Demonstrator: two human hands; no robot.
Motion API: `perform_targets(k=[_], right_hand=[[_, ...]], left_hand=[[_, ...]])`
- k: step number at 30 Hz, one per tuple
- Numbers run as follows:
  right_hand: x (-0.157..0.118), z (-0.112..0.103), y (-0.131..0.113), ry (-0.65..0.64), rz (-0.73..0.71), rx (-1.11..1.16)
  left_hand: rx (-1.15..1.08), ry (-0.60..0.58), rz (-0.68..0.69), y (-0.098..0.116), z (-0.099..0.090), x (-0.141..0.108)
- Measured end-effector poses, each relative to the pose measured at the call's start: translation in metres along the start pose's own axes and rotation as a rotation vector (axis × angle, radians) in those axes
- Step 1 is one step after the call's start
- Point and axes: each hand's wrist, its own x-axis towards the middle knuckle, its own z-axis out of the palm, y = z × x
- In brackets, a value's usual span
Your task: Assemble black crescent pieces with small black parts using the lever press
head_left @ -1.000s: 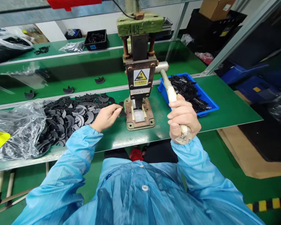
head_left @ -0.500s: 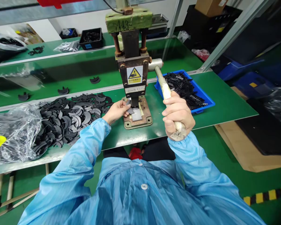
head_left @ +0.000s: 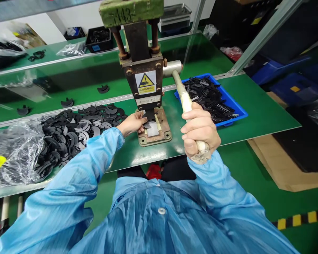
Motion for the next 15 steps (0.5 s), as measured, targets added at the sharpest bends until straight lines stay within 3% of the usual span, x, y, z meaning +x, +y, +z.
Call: perform_targets(k=[3, 6, 8, 10, 13, 15], right_hand=[[0.001, -0.002, 0.000, -0.018, -0.008, 0.001], [0.002, -0.003, 0.000, -0.023, -0.029, 0.016], [0.003, -0.003, 0.001, -0.015, -0.035, 0.017], [0.003, -0.002, 0.001, -0.005, -0.031, 0.008], [0.003, -0.001, 0.002, 0.002, -0.024, 0.010], [0.003, 0.000, 0.001, 0.005, -0.023, 0.011]], left_hand=[[0.026, 0.088, 0.081, -0.013, 0.013, -0.010], [0.019, 0.116, 0.327, -0.031, 0.026, -0.033], [0.086, 0.105, 0.491, -0.042, 0.023, -0.047], [0.270, 0.184, 0.588, -0.050, 0.005, -0.050], [0.637, 0.383, 0.579, -0.057, -0.044, -0.036], [0.862, 0.367, 0.525, -0.058, -0.076, -0.019]])
